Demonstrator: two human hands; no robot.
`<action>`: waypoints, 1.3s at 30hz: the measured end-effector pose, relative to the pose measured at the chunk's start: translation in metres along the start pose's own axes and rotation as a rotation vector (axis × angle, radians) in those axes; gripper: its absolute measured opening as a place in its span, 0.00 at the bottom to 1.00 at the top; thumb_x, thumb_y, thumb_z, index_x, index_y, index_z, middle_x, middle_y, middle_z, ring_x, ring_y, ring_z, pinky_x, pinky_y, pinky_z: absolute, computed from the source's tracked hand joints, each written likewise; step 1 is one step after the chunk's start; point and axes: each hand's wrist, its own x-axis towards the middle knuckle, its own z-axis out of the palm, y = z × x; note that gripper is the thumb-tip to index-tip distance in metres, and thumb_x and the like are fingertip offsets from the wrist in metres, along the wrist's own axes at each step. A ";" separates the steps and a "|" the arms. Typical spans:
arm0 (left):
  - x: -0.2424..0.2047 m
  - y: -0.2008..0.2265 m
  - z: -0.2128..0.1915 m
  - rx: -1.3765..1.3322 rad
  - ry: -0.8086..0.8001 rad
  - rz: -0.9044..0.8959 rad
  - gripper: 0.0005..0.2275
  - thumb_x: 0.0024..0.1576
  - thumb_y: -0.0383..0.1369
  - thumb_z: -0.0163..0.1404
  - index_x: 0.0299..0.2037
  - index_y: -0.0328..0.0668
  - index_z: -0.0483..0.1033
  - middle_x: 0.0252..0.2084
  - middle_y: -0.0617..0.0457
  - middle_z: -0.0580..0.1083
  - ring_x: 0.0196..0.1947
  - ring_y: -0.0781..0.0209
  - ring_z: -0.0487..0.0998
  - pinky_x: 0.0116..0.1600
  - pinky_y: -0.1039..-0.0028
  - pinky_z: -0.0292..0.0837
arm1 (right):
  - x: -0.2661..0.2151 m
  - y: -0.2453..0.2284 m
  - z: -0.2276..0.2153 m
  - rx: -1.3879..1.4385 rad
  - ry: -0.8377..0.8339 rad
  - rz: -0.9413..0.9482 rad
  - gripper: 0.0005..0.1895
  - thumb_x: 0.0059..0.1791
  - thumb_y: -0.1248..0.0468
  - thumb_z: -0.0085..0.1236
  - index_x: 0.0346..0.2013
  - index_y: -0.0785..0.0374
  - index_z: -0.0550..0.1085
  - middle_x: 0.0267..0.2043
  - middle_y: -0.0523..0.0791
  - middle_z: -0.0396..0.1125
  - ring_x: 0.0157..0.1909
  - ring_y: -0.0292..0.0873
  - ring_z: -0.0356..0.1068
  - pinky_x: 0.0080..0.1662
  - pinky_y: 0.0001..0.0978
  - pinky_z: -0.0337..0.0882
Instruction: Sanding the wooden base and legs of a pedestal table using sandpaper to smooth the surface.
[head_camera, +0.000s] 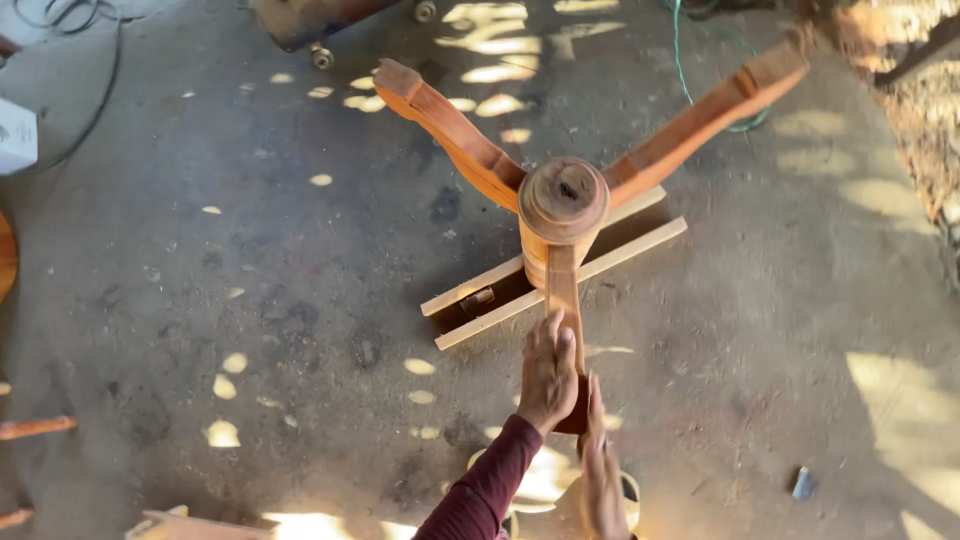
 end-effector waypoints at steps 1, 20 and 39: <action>-0.002 -0.002 0.002 -0.007 0.013 -0.004 0.37 0.65 0.58 0.21 0.71 0.32 0.58 0.71 0.33 0.60 0.73 0.38 0.55 0.74 0.52 0.49 | 0.001 -0.003 -0.001 -0.008 -0.013 0.002 0.33 0.59 0.52 0.26 0.77 0.64 0.44 0.82 0.51 0.41 0.82 0.46 0.39 0.75 0.39 0.40; 0.003 0.005 0.008 -0.079 0.075 -0.200 0.33 0.66 0.54 0.25 0.72 0.35 0.57 0.65 0.32 0.66 0.67 0.40 0.67 0.70 0.55 0.60 | -0.005 -0.028 -0.019 -0.227 -0.238 0.050 0.42 0.54 0.38 0.18 0.77 0.57 0.32 0.82 0.52 0.25 0.82 0.52 0.26 0.74 0.52 0.35; -0.006 0.017 0.009 -0.097 0.078 -0.264 0.31 0.66 0.51 0.33 0.71 0.31 0.57 0.59 0.29 0.67 0.59 0.33 0.71 0.63 0.54 0.67 | 0.038 -0.016 -0.011 0.021 -0.067 0.270 0.41 0.55 0.42 0.30 0.78 0.59 0.40 0.80 0.49 0.42 0.80 0.47 0.42 0.75 0.44 0.45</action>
